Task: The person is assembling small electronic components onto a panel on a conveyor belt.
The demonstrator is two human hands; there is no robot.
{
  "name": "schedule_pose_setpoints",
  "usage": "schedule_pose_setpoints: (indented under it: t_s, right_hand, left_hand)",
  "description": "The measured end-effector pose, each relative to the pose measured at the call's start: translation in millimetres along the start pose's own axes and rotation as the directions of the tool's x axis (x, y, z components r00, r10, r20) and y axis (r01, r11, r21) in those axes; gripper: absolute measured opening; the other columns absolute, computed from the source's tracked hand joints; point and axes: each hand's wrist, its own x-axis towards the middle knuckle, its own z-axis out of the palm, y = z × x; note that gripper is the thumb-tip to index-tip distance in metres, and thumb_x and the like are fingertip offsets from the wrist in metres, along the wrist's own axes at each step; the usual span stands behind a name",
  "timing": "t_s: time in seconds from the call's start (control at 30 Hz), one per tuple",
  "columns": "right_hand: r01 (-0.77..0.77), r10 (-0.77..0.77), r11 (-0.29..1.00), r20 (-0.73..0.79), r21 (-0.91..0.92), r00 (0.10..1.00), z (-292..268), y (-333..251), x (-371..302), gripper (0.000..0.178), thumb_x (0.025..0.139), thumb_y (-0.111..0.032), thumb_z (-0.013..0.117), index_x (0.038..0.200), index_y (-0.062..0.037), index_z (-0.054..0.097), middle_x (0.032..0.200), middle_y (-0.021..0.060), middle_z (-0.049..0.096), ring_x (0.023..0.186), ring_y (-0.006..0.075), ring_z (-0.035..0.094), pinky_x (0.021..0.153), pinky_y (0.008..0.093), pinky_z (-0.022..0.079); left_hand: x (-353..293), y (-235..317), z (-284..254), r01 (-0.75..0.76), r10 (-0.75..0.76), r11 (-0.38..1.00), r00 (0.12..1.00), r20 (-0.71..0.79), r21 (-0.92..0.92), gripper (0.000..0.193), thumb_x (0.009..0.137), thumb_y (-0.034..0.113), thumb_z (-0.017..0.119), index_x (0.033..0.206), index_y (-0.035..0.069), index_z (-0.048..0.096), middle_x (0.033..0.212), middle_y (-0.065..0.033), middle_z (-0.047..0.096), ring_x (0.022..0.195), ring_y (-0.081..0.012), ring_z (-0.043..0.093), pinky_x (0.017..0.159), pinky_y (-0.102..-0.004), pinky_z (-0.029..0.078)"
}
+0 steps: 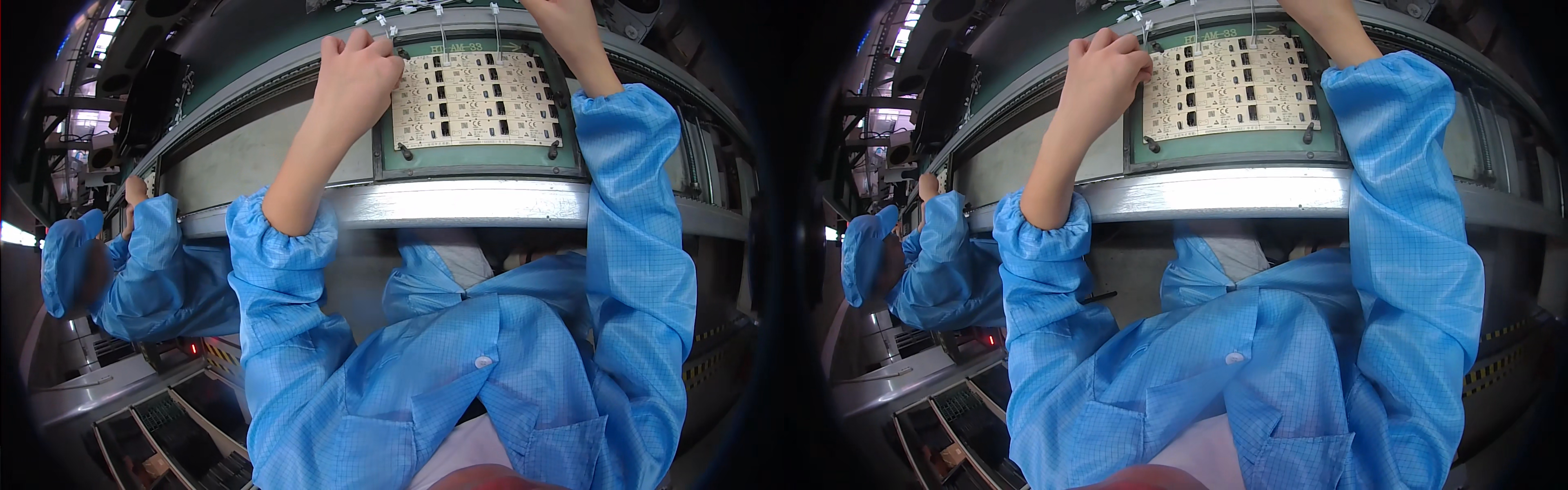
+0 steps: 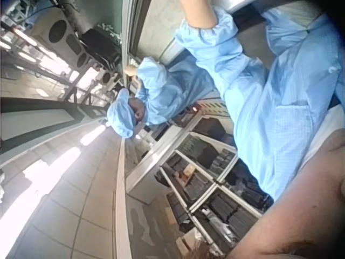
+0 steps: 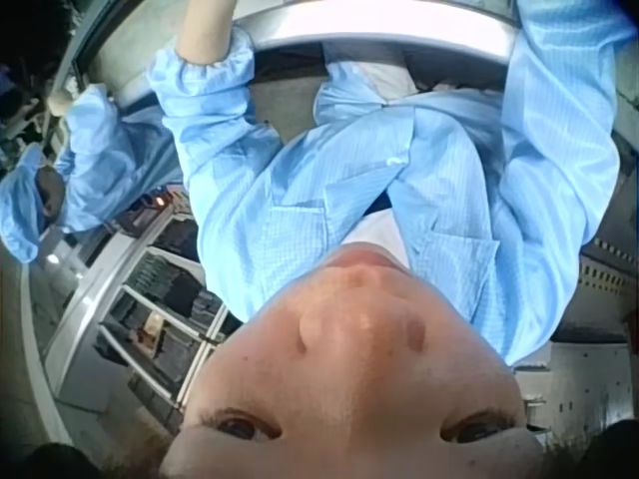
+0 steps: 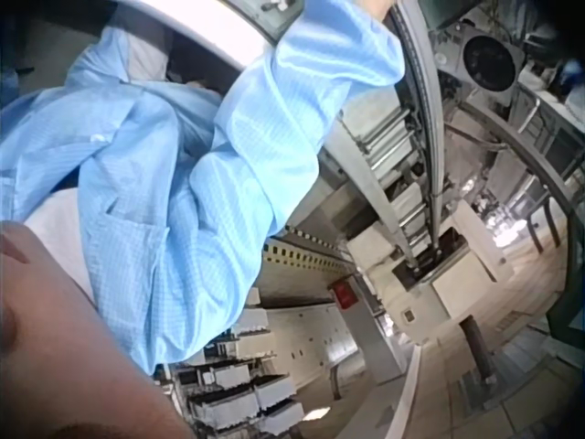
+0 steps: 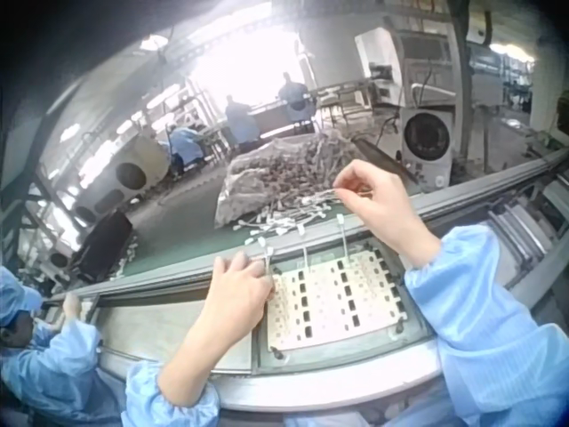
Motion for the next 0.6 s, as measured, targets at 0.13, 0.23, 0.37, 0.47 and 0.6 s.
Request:
schedule_pose_setpoints:
  t_s: [0.13,0.23,0.37,0.47,0.6]
  right_hand:
    - [0.005,-0.005,1.000,-0.003,0.002,1.000,3,0,-2,0.010,0.087,-0.006,0.067,0.093,0.0011,0.064,0.079,0.0049,0.065,0.075,0.0108,0.060,0.069,0.0267,0.049]
    - [0.031,-0.031,0.998,-0.006,-0.051,0.999,2,3,-2,0.010,0.087,-0.007,0.067,0.092,0.0011,0.064,0.079,0.0054,0.065,0.075,0.0112,0.060,0.069,0.0270,0.049]
    - [0.024,-0.025,0.998,-0.009,-0.060,1.000,0,1,-3,0.010,0.086,-0.006,0.067,0.092,0.0012,0.064,0.079,0.0058,0.065,0.075,0.0114,0.061,0.069,0.0272,0.049]
    - [0.034,-0.034,0.999,-0.004,0.009,0.999,1,-3,-3,0.010,0.086,-0.006,0.067,0.092,0.0013,0.063,0.079,0.0067,0.065,0.076,0.0119,0.062,0.070,0.0273,0.049]
    - [0.063,-0.063,0.998,-0.004,-0.023,0.998,-3,-14,-4,0.009,0.086,-0.005,0.066,0.092,0.0015,0.063,0.079,0.0077,0.065,0.077,0.0126,0.062,0.071,0.0281,0.050]
  left_hand:
    - [-2,3,0,0.034,-0.038,0.997,0.997,-0.064,-0.064,0.006,0.074,0.010,0.068,0.074,0.011,0.074,0.082,0.0002,0.065,0.091,-0.0232,0.058,0.083,-0.0436,0.038]
    - [1,13,-2,0.203,-0.202,0.978,0.979,0.018,-0.057,0.007,0.074,0.013,0.068,0.074,0.011,0.074,0.082,-0.0009,0.066,0.089,-0.0244,0.058,0.082,-0.0438,0.038]
    - [-5,18,3,0.313,-0.317,0.940,0.949,-0.006,-0.137,0.008,0.074,0.015,0.068,0.075,0.011,0.075,0.082,-0.0017,0.066,0.088,-0.0254,0.058,0.082,-0.0437,0.037]
    - [-14,24,2,0.334,-0.347,0.935,0.932,-0.106,-0.124,0.008,0.076,0.015,0.068,0.076,0.011,0.074,0.083,-0.0015,0.066,0.089,-0.0257,0.057,0.082,-0.0434,0.036]
    - [-19,35,3,0.335,-0.359,0.929,0.918,-0.166,-0.158,0.007,0.076,0.014,0.068,0.077,0.010,0.074,0.086,-0.0020,0.064,0.094,-0.0271,0.056,0.083,-0.0438,0.036]
